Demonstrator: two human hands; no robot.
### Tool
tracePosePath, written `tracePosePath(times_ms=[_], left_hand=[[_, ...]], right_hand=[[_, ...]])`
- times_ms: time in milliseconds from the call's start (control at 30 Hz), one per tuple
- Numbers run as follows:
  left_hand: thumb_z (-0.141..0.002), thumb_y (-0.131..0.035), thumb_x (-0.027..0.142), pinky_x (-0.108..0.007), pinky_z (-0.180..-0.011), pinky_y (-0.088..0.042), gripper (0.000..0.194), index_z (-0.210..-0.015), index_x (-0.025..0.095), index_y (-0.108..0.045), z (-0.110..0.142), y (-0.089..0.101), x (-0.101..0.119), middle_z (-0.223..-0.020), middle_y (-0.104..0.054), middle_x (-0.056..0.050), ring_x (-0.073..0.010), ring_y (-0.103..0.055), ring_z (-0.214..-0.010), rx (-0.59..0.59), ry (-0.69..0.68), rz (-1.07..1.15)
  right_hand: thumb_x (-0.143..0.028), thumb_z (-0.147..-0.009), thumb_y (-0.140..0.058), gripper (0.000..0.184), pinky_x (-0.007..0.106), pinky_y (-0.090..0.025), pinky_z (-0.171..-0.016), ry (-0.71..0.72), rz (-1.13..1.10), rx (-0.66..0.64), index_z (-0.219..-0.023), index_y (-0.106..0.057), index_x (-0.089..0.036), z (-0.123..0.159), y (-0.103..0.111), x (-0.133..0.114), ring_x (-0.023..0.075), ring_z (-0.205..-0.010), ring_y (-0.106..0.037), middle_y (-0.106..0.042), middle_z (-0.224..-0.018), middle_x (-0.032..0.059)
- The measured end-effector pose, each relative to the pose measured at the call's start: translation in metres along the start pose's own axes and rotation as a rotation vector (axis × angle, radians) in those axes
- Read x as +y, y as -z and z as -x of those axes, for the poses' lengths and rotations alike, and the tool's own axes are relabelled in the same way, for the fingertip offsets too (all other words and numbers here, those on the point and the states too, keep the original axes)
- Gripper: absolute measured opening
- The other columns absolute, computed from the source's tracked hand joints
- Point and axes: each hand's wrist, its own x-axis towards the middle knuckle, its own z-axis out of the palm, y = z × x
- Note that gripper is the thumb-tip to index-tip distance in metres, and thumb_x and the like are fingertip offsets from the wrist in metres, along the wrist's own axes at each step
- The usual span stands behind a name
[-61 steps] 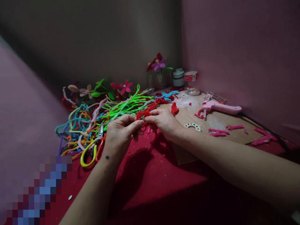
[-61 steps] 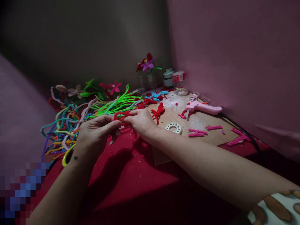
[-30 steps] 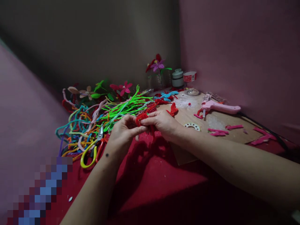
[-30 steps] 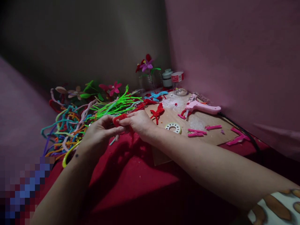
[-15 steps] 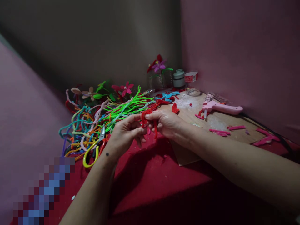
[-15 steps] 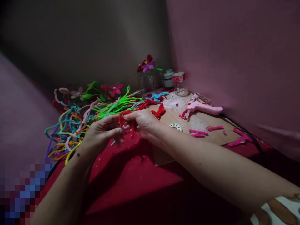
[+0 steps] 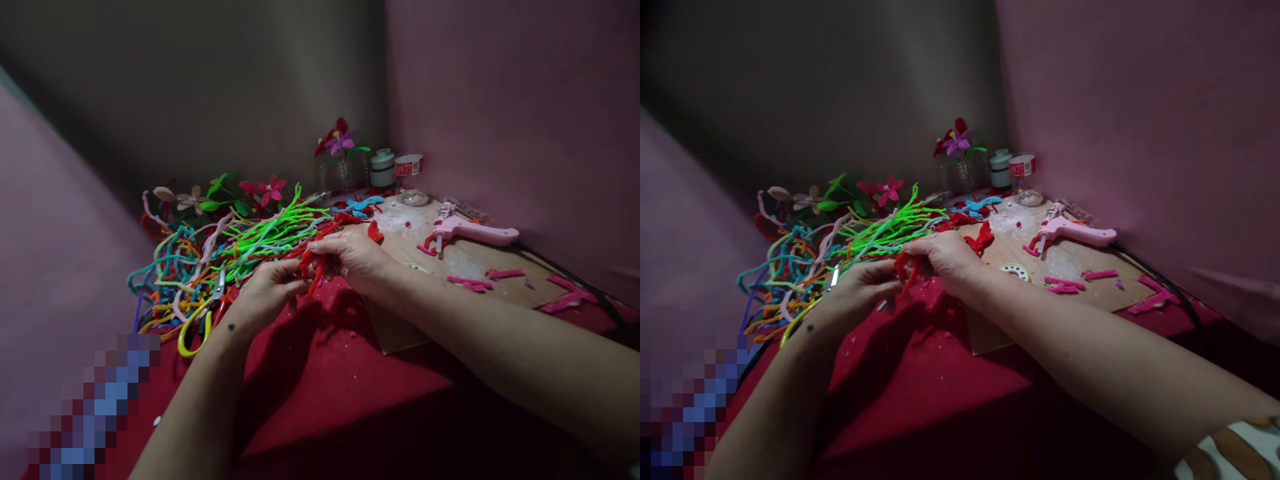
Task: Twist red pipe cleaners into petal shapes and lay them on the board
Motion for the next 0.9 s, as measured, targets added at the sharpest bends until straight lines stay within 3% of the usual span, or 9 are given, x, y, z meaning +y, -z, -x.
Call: tracePosePath(times_ms=[167,300,500,700,767,900], left_hand=[[-0.067,-0.062,0.017,-0.017,-0.037,-0.04,0.018,-0.084,0.013,-0.058,0.003,0.0,0.0,-0.067,-0.057,-0.001,-0.0073,-0.05,-0.046,-0.038,0.033,0.352],[-0.071,-0.062,0.024,-0.02,-0.041,-0.045,0.022,-0.089,0.014,-0.053,0.003,-0.007,0.003,-0.069,-0.059,-0.002,-0.0106,-0.057,-0.05,0.029,0.021,0.478],[-0.08,-0.05,0.03,-0.022,-0.038,-0.044,0.014,-0.081,0.017,-0.048,0.002,-0.022,0.005,-0.059,-0.057,0.001,-0.0133,-0.057,-0.045,0.246,-0.106,0.068],[-0.082,-0.042,0.027,-0.022,-0.048,-0.041,0.017,-0.075,0.017,-0.053,0.003,-0.027,-0.003,-0.054,-0.059,0.0,-0.0109,-0.054,-0.045,0.488,-0.239,-0.601],[-0.083,-0.04,0.026,-0.022,-0.05,-0.04,0.02,-0.074,0.017,-0.055,0.003,-0.028,-0.004,-0.055,-0.06,-0.001,-0.0115,-0.056,-0.047,0.516,-0.244,-0.67],[-0.081,-0.04,0.025,-0.021,-0.05,-0.041,0.02,-0.072,0.017,-0.056,0.002,-0.028,-0.001,-0.054,-0.063,-0.002,-0.0126,-0.058,-0.047,0.524,-0.149,-0.576]], right_hand=[[-0.019,-0.07,-0.057,0.017,0.021,-0.031,-0.041,0.053,0.091,0.004,-0.055,-0.057,-0.012,-0.002,0.002,0.004,0.0065,-0.039,-0.042,-0.055,-0.048,0.0003],[-0.021,-0.073,-0.057,0.018,0.022,-0.032,-0.041,0.063,0.109,0.003,-0.057,-0.057,-0.012,-0.003,0.004,0.006,0.0066,-0.038,-0.042,-0.053,-0.047,-0.0009],[-0.025,-0.068,-0.063,0.015,0.021,-0.036,-0.043,0.181,0.148,-0.013,-0.061,-0.055,-0.013,-0.003,0.006,0.012,0.0068,-0.042,-0.046,-0.054,-0.052,-0.0022],[-0.026,-0.065,-0.066,0.017,0.02,-0.036,-0.044,0.207,0.215,-0.029,-0.061,-0.056,-0.012,-0.002,0.005,0.017,0.0061,-0.044,-0.046,-0.053,-0.051,-0.0032],[-0.022,-0.065,-0.064,0.012,0.02,-0.036,-0.045,0.223,0.237,-0.027,-0.062,-0.058,-0.012,-0.002,0.004,0.017,0.0061,-0.045,-0.046,-0.053,-0.052,-0.0031],[-0.015,-0.065,-0.058,0.005,0.021,-0.036,-0.045,0.238,0.253,-0.049,-0.064,-0.06,-0.011,-0.002,0.003,0.018,0.0068,-0.045,-0.045,-0.053,-0.051,-0.0029]])
